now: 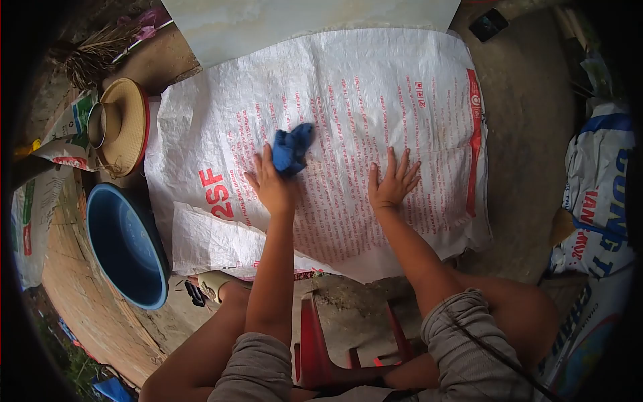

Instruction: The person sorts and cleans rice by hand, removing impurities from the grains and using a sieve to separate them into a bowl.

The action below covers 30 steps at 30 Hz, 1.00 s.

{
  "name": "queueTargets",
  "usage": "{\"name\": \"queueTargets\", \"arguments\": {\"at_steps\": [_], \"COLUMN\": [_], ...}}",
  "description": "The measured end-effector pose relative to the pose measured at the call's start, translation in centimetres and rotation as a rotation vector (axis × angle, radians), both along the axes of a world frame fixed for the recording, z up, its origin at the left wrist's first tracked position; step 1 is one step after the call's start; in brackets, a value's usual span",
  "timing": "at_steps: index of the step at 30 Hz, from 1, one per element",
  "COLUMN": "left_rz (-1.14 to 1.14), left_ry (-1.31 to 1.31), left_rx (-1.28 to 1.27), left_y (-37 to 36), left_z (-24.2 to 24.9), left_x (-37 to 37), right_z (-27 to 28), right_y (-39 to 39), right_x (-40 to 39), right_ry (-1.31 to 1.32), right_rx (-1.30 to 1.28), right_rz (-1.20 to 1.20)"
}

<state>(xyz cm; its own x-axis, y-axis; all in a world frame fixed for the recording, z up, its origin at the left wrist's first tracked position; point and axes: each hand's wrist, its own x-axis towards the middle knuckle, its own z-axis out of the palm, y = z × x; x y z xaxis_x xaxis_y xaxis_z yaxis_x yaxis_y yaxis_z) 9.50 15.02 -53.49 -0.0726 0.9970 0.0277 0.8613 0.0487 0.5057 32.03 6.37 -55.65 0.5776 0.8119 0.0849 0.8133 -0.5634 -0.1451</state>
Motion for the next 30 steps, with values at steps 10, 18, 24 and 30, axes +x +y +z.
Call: {"name": "queueTargets", "arguments": {"at_steps": [10, 18, 24, 30], "left_rz": [0.548, -0.555, 0.191, 0.184], "left_ry": [-0.279, -0.305, 0.168, 0.366], "left_rx": [0.257, -0.123, -0.154, -0.020], "left_y": [4.0, -0.1, 2.2, 1.1], "left_z": [-1.3, 5.4, -2.1, -3.2], "left_x": [-9.2, 6.7, -1.7, -2.7], "right_z": [0.2, 0.2, 0.0, 0.6], "right_y": [0.2, 0.2, -0.1, -0.1], "right_x": [-0.1, 0.3, 0.4, 0.6], "right_ry": [-0.005, 0.016, 0.013, 0.073], "right_rx": [0.022, -0.004, -0.016, 0.005], "right_rz": [0.003, 0.015, 0.012, 0.023]}}
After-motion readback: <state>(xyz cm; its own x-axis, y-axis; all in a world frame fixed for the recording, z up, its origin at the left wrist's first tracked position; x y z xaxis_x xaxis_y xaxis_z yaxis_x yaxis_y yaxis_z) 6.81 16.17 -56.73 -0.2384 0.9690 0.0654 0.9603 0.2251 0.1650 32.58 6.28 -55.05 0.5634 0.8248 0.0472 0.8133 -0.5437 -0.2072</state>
